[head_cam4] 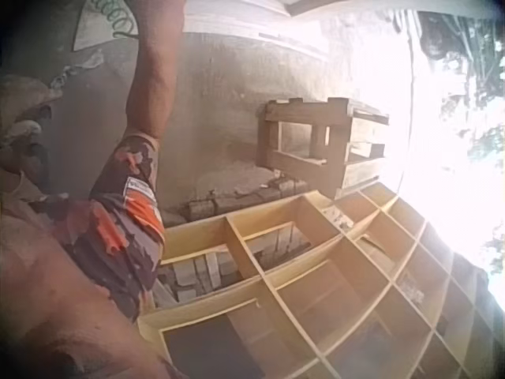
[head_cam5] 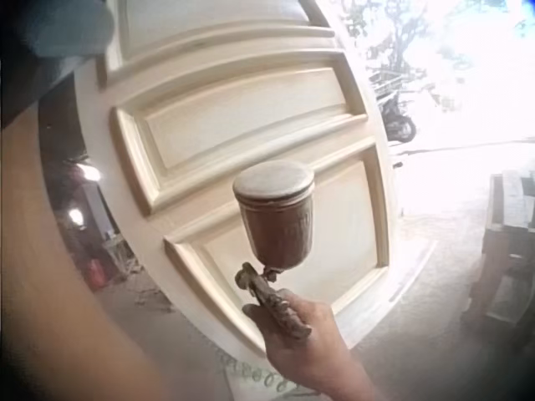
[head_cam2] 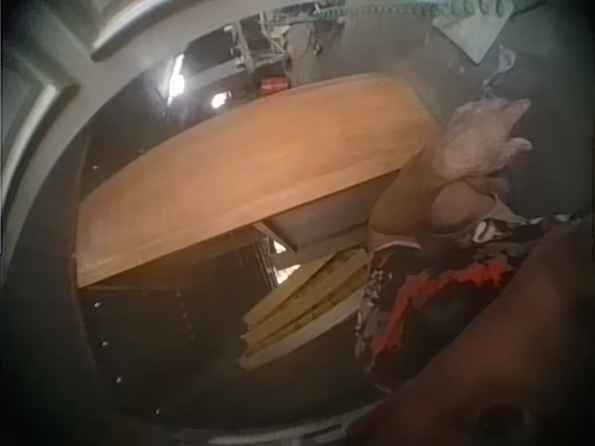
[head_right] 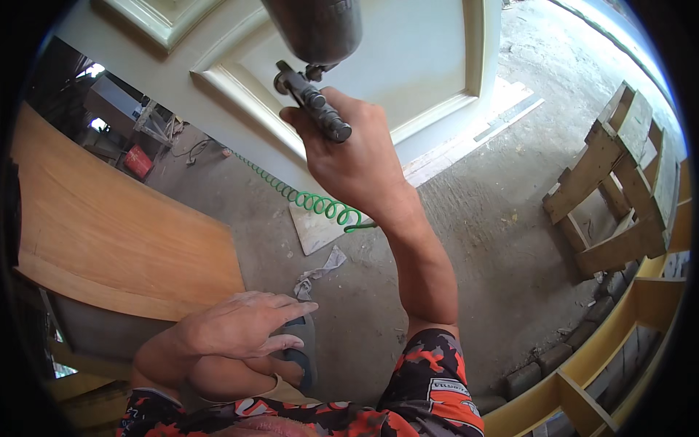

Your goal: The person is spray painting a white door using a pneumatic spray gun, applying even coats across the door's recessed panels and raised edges.

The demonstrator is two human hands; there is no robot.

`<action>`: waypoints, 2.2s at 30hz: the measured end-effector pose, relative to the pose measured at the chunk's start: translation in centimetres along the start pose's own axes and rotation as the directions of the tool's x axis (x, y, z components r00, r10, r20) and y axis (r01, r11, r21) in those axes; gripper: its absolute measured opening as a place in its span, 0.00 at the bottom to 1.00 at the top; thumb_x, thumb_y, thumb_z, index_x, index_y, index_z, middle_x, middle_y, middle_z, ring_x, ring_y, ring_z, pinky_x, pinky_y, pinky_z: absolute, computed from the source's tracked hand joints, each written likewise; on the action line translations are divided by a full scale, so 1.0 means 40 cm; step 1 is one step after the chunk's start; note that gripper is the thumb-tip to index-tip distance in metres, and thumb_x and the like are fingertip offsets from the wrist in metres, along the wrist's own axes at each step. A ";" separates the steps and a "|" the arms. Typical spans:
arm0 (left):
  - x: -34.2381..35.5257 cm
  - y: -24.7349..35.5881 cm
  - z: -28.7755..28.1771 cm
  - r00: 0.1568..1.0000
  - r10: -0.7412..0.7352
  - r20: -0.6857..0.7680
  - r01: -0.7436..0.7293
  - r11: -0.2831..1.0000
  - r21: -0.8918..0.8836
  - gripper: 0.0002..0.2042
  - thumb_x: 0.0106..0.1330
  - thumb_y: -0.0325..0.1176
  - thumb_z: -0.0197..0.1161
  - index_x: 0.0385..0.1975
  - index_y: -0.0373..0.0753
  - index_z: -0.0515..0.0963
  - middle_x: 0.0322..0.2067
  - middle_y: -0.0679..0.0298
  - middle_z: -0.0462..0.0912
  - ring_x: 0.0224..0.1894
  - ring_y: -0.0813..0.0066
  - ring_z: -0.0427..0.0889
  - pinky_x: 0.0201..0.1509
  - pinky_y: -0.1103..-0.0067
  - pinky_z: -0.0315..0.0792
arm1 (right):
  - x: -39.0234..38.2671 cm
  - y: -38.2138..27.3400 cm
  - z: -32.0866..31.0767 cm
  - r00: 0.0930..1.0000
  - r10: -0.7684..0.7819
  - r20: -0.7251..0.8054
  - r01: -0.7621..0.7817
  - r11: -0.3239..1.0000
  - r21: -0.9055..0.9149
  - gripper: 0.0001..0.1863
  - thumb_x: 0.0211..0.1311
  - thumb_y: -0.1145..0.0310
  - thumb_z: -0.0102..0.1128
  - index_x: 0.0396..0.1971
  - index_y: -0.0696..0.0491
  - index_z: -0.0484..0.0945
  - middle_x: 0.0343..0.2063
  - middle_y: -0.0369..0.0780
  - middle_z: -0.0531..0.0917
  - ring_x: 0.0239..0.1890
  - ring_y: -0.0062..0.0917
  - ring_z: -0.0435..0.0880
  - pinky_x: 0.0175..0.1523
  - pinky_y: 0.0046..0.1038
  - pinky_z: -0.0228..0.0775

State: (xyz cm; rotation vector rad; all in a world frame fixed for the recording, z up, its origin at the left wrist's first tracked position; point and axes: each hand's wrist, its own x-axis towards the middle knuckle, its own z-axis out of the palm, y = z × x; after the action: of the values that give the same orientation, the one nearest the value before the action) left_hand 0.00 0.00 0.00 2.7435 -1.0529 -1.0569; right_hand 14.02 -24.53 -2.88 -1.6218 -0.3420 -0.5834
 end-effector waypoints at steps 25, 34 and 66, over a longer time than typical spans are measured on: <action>-0.033 0.002 0.000 1.000 -0.009 -0.005 0.009 1.000 -0.004 0.30 0.79 0.49 0.63 0.75 0.40 0.70 0.60 0.50 0.84 0.63 0.46 0.82 0.69 0.57 0.74 | 0.023 -0.011 -0.026 0.919 -0.035 -0.392 -0.025 0.989 -0.147 0.15 0.76 0.65 0.70 0.37 0.64 0.85 0.16 0.47 0.80 0.17 0.29 0.73 0.28 0.37 0.69; -0.040 -0.004 0.009 1.000 -0.002 -0.021 0.002 1.000 0.000 0.31 0.79 0.49 0.62 0.75 0.39 0.70 0.60 0.49 0.84 0.64 0.46 0.82 0.69 0.57 0.74 | 0.012 -0.051 -0.001 0.984 -0.009 -0.177 0.002 0.999 -0.039 0.14 0.76 0.64 0.70 0.41 0.63 0.87 0.18 0.48 0.82 0.19 0.31 0.76 0.30 0.38 0.71; -0.064 -0.014 0.001 0.999 -0.034 -0.014 0.033 0.999 -0.029 0.32 0.79 0.52 0.63 0.76 0.40 0.70 0.64 0.51 0.83 0.66 0.47 0.80 0.72 0.58 0.73 | 0.159 0.026 -0.238 0.913 0.203 -0.353 -0.206 0.978 0.030 0.20 0.78 0.54 0.67 0.29 0.54 0.83 0.14 0.29 0.72 0.14 0.13 0.66 0.21 0.27 0.55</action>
State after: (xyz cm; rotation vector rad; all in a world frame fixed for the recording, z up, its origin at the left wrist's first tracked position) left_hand -1.11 1.98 1.34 2.7514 -0.9858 -1.0467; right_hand 18.19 -34.78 0.28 -1.5011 0.0979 -0.7011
